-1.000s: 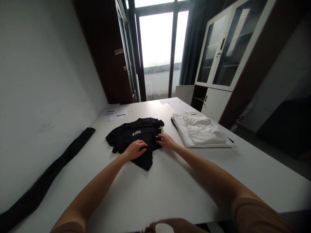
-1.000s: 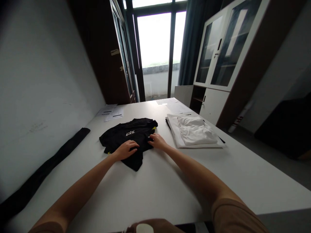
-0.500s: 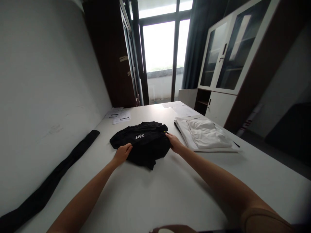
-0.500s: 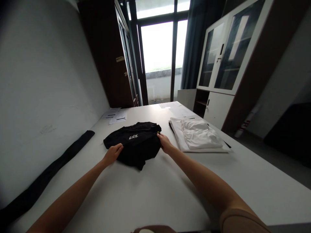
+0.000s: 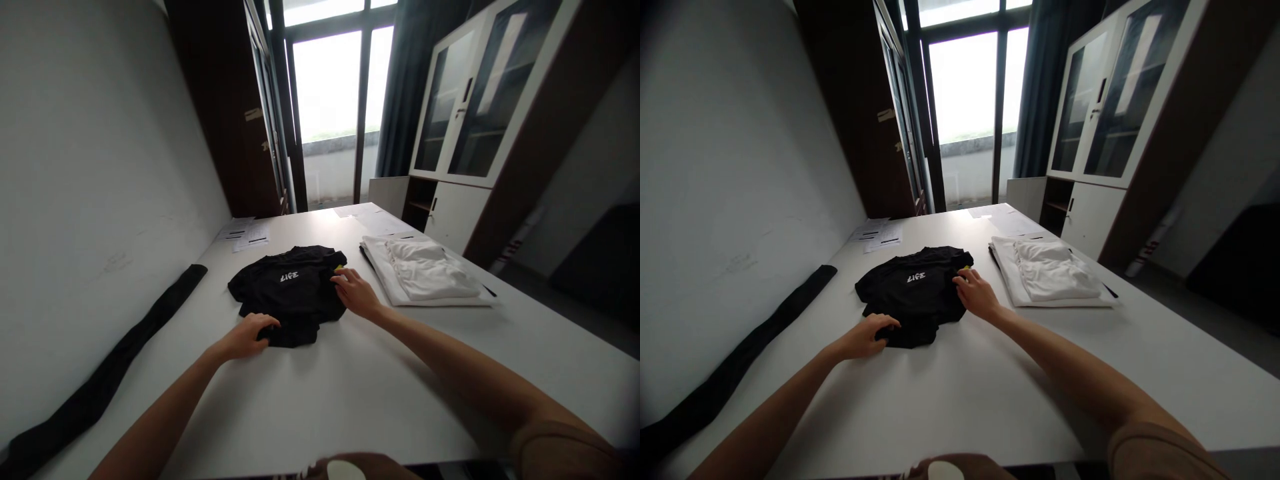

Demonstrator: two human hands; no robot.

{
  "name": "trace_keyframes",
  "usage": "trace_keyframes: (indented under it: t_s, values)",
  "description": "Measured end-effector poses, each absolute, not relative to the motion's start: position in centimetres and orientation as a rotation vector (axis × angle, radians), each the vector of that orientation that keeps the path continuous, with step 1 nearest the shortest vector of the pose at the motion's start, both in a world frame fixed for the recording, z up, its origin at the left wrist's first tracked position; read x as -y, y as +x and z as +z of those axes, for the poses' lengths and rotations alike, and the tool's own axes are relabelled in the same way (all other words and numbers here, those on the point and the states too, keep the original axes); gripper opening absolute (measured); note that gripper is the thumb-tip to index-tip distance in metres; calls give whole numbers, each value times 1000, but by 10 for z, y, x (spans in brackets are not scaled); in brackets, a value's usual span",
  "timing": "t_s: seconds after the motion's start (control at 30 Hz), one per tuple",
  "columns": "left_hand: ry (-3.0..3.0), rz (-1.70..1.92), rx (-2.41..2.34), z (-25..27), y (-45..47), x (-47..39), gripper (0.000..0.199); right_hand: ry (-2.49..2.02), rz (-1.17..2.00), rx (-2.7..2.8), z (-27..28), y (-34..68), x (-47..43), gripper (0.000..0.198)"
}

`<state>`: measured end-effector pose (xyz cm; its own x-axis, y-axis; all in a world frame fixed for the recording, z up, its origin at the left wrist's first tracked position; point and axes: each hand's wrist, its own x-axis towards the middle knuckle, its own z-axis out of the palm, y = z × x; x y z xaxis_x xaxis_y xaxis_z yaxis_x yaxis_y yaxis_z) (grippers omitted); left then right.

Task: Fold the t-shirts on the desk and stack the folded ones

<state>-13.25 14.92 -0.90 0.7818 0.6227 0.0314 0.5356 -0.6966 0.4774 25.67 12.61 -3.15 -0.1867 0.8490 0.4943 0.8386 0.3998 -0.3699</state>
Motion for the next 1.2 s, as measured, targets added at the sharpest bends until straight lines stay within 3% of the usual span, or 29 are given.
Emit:
trace_keyframes:
  t_s: [0.2, 0.3, 0.4, 0.53, 0.73, 1.0, 1.2]
  values:
    - [2568, 130, -955, -10, -119, -136, 72, -1140, 351, 2543, -26, 261, -111, 74]
    - [2509, 120, -1013, -14, -120, -137, 66, -1221, 316, 2542, -27, 259, -116, 54]
    - [2423, 129, -976, -14, -123, -138, 45, -1217, 316, 2544, -23, 261, -118, 26]
    - [2211, 104, -854, -3, -133, -135, 26, -1114, 527, 2452, -10, 271, -105, 11]
    - [1912, -167, -602, 15, -155, -129, 24, -1122, 963, 2294, 4, 284, -65, 13]
    - [1871, -341, -485, 20, -174, -120, 23, -1112, 1041, 2536, 7, 269, -17, 15]
    - [1877, -358, -436, 26, -194, -126, 41, -869, 1714, 2470, 12, 262, -8, 34]
